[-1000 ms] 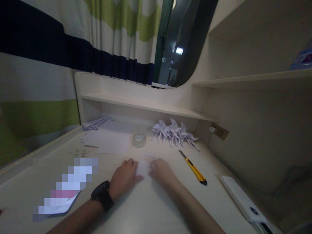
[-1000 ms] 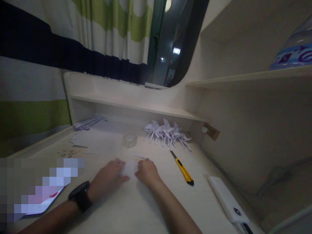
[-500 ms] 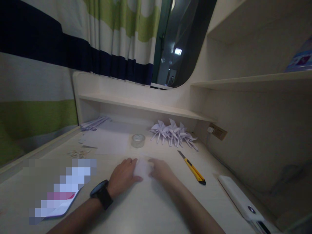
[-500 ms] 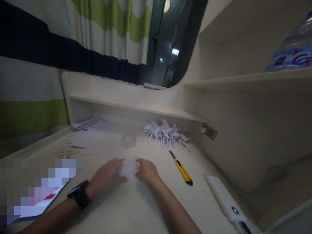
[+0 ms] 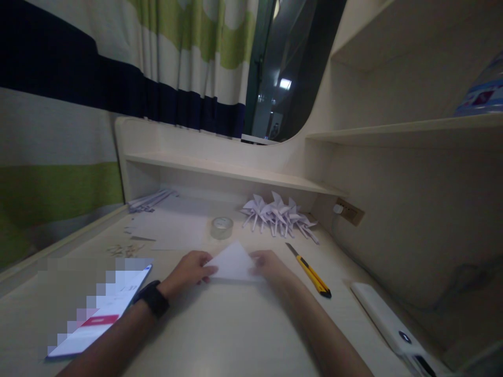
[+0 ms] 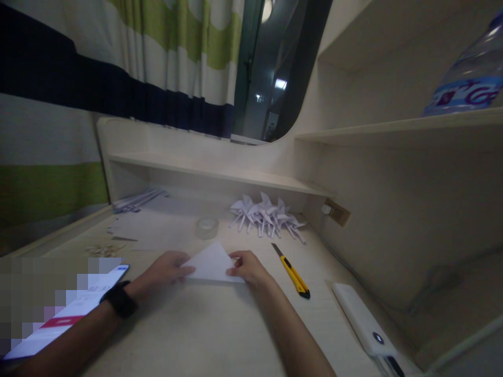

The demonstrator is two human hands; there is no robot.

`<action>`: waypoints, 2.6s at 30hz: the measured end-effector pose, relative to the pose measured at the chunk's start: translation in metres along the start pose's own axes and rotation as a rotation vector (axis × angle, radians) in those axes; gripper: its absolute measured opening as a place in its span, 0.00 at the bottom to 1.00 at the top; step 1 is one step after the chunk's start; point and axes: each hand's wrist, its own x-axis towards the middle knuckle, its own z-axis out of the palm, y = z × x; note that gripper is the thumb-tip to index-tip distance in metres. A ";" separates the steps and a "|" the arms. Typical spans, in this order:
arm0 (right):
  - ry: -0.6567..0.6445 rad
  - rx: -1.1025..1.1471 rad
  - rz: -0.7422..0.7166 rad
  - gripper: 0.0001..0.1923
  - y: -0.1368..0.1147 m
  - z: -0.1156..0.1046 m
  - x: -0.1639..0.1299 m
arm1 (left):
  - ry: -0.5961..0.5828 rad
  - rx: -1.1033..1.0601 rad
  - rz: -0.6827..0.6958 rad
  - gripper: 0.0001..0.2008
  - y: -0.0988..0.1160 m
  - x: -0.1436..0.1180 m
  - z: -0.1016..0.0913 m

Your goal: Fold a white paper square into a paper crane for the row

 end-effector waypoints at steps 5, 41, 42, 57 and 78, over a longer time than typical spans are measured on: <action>0.018 -0.063 0.022 0.27 0.009 0.006 0.002 | -0.002 0.087 -0.002 0.15 -0.006 -0.001 0.001; 0.298 -0.598 0.112 0.14 0.039 -0.086 -0.096 | -0.161 0.345 0.797 0.09 0.040 -0.036 0.066; 0.246 -0.570 0.025 0.13 0.029 -0.086 -0.103 | -0.161 0.334 0.799 0.09 0.039 -0.035 0.066; -0.100 -1.050 -0.260 0.32 -0.024 -0.055 -0.158 | -0.217 0.218 0.725 0.09 0.034 -0.028 0.068; -0.140 -1.080 -0.285 0.30 -0.037 -0.052 -0.162 | -0.231 0.237 0.708 0.09 0.034 -0.027 0.069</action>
